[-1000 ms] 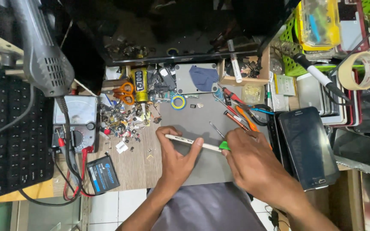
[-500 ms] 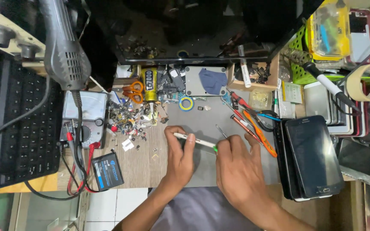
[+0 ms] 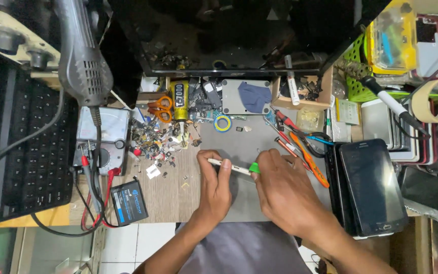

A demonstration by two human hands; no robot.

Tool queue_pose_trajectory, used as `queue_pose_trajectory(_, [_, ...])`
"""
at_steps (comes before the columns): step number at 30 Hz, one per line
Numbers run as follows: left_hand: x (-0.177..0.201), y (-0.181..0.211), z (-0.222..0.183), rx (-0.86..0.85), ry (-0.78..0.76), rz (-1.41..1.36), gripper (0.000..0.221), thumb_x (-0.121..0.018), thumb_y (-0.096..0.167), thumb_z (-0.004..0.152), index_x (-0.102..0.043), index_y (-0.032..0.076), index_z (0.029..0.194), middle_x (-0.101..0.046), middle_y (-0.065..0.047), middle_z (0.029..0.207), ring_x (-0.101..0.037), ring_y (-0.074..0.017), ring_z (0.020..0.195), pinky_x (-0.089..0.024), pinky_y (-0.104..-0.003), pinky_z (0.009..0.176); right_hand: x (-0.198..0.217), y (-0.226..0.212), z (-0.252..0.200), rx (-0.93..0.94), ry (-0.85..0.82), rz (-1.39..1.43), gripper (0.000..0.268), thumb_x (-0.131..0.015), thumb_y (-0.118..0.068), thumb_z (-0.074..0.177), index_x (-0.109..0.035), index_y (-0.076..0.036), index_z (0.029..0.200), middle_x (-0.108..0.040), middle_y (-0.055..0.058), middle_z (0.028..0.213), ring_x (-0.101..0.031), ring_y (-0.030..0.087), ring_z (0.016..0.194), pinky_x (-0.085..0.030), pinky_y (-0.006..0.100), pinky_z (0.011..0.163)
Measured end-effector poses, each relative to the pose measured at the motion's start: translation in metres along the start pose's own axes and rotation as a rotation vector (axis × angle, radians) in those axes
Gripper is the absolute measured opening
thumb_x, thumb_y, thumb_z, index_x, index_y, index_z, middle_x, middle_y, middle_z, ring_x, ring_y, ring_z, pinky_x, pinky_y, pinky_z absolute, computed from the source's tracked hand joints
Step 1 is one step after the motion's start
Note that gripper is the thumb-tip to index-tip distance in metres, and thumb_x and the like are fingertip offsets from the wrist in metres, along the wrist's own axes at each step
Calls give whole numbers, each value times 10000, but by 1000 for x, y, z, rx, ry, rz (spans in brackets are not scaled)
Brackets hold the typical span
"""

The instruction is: Disassembling a white tablet by prying off the back cover using a small hand tool on a repair bench.

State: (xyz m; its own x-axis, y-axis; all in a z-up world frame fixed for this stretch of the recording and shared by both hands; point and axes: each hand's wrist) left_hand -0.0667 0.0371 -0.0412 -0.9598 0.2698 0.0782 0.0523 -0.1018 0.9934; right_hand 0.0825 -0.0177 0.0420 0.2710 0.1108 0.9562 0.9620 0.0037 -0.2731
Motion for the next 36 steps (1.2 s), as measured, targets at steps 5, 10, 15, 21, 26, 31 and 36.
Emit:
queue_pose_trajectory(5, [-1,0,0,8,8,21,215,-394,280,1076,-408,67,1047,-440,-77,1030,-477,-205,940,-404,-350,915,-11,-18,-7,-4,202,-249,91,-469,-97,978,-501,-121,896,-511,64,855,-544,290,798,-419,478,1007])
queue_pose_trajectory(10, [0,1,0,-8,13,41,210,-400,266,1073,-412,57,1049,-437,-80,1043,-472,-217,968,-396,-355,931,-25,-26,-15,-53,300,-256,124,-438,-26,925,-510,-114,874,-505,88,854,-563,289,771,-391,558,1090])
queue_pose_trajectory(15, [1,2,0,-5,-4,16,194,-394,258,1072,-399,66,1041,-417,-78,1039,-457,-208,960,-393,-348,927,-6,-24,-7,-17,228,-231,109,-505,-107,981,-520,-128,874,-530,50,823,-555,282,802,-428,464,1013])
queue_pose_trajectory(21, [2,5,0,-33,-3,24,186,-405,240,1068,-399,57,1032,-422,-87,1036,-455,-220,952,-393,-351,919,-15,-28,-8,-44,237,-167,117,-472,-93,982,-583,-111,949,-539,67,853,-572,277,821,-365,541,1095])
queue_pose_trajectory(26, [3,7,-1,-47,-5,0,183,-408,244,1063,-395,66,1022,-411,-88,1031,-446,-222,954,-389,-357,915,0,-9,1,4,53,-54,78,-481,-188,990,-514,-133,946,-562,47,878,-558,298,862,-393,476,970])
queue_pose_trajectory(31, [4,7,1,-29,-16,18,195,-430,251,1057,-397,61,1023,-422,-88,1030,-463,-220,955,-402,-352,917,17,-2,10,-64,-176,177,174,-493,-275,1028,-451,-127,946,-604,103,881,-574,378,834,-399,476,860])
queue_pose_trajectory(36, [5,6,1,-22,-21,32,185,-433,241,1057,-414,59,1028,-437,-86,1042,-468,-220,964,-395,-346,920,-5,-14,-2,-19,85,-47,65,-522,-150,972,-497,-103,935,-532,94,923,-531,352,892,-408,505,987])
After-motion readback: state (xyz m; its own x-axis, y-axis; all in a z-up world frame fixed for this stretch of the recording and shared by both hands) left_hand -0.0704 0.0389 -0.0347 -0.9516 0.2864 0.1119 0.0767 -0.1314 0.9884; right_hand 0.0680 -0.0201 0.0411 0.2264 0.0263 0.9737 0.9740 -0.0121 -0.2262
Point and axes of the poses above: each hand's wrist, its own z-axis towards the middle knuckle, its own x-axis out of the back of the hand, y = z × x
